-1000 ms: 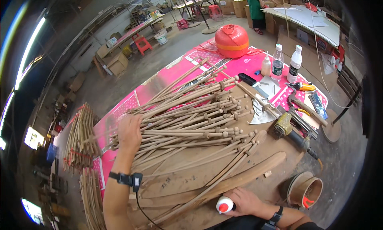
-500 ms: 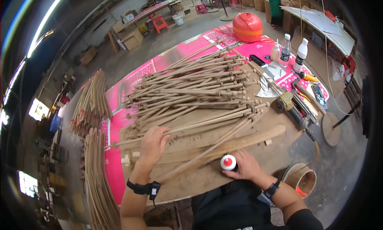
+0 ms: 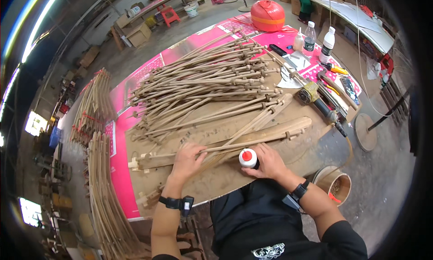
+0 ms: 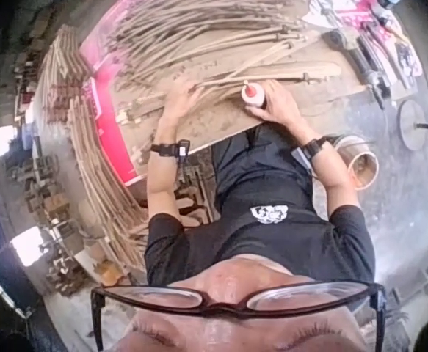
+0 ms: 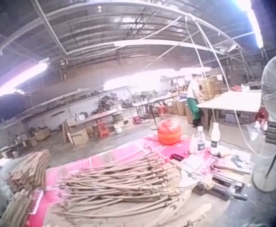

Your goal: The worker applies glue to bamboo slats, uses a pneumatic nailer to secure them into frames, ties bundles with red tape, and organizes the completed components in a furniture manufacturing workshop.

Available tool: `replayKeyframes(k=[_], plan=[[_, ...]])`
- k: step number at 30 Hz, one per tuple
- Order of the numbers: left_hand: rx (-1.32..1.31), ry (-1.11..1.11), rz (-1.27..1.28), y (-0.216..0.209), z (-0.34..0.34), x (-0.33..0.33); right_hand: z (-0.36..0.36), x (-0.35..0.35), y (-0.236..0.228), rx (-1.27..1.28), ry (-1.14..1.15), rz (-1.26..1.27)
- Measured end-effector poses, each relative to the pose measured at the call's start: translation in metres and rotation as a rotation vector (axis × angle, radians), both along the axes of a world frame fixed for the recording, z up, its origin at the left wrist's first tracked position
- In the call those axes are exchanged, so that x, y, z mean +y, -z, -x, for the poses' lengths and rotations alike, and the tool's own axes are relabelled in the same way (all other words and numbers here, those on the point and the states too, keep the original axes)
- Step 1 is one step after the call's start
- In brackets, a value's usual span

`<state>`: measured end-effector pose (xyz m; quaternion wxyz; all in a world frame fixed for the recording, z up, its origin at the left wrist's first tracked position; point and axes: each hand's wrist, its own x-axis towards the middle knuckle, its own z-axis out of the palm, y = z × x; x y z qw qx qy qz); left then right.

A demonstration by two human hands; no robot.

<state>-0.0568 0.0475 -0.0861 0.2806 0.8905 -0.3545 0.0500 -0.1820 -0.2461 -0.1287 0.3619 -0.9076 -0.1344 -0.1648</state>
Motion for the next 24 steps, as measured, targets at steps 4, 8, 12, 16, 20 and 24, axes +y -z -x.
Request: replayKeyframes(k=[4,8,12,16,20,24], plan=[[-0.031,-0.020,0.007,0.010,-0.002,0.002,0.000,0.001,0.000,0.005,-0.005,0.008],[0.053,-0.010,0.034,0.020,-0.007,0.005,0.001,0.001,-0.002,0.026,0.008,0.030],[0.048,0.004,0.062,0.023,-0.011,0.005,-0.002,0.002,-0.003,-0.002,0.019,0.024],[0.034,0.004,0.100,0.019,-0.009,0.001,-0.004,0.002,0.003,0.028,0.033,0.031],[-0.066,0.040,0.153,0.035,-0.007,0.004,-0.006,0.003,0.011,0.021,-0.017,0.040],[-0.082,0.028,0.168,0.040,-0.004,-0.003,0.001,-0.003,0.023,0.048,0.048,0.040]])
